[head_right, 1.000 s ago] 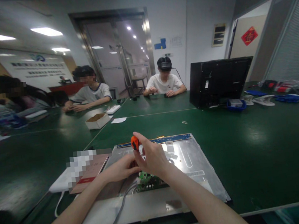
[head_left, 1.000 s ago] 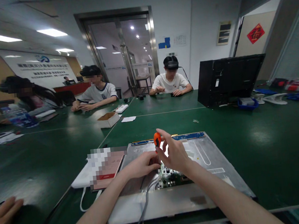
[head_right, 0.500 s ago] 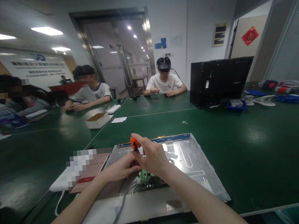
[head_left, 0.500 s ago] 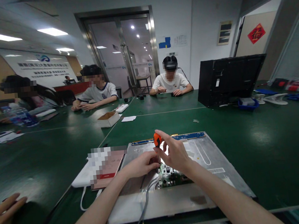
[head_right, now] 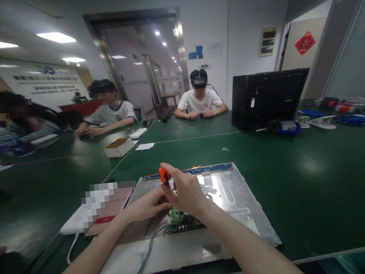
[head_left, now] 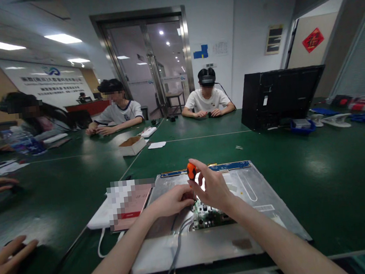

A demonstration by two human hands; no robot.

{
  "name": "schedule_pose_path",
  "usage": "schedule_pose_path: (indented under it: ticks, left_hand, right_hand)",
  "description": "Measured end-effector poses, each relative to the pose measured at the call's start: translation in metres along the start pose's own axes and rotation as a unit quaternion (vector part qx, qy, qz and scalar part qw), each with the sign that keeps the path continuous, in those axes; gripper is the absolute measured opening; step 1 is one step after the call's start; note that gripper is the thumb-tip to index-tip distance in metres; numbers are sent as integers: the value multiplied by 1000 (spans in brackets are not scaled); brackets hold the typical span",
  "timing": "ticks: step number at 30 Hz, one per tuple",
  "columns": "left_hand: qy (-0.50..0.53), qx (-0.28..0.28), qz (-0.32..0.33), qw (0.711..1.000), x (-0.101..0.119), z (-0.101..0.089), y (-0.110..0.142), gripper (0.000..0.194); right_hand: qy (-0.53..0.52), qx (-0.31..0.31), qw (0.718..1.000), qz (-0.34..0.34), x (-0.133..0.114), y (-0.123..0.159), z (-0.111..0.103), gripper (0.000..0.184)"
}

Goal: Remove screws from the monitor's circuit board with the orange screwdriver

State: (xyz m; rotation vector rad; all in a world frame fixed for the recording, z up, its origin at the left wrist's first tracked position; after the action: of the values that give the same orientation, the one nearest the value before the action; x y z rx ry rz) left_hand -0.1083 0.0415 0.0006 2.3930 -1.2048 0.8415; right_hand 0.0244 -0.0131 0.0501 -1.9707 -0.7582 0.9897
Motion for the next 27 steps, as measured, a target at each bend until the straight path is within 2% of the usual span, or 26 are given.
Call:
schedule_pose_path:
  ticks: [10, 27]
  left_hand:
    - [1, -1, -1, 1000, 2, -2, 0, 15]
    - [6, -11, 1, 1000, 1, 0, -1, 6]
  right_hand:
    - [0, -4, 1000, -2, 1, 1, 0, 52]
    - [23, 4, 1000, -8, 1, 0, 1, 44]
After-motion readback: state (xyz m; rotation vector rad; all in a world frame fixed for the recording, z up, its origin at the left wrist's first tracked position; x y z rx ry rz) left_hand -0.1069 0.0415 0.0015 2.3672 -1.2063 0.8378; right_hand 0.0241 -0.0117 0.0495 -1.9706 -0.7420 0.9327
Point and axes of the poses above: each hand's wrist, its own y-axis away from the middle knuckle, its own z-axis out of the palm, x = y × z, the point moved 5 cm from there along -y, towards the middle knuckle, and after that the axes turned 4 degrees about -y, right-handed, at the moved point
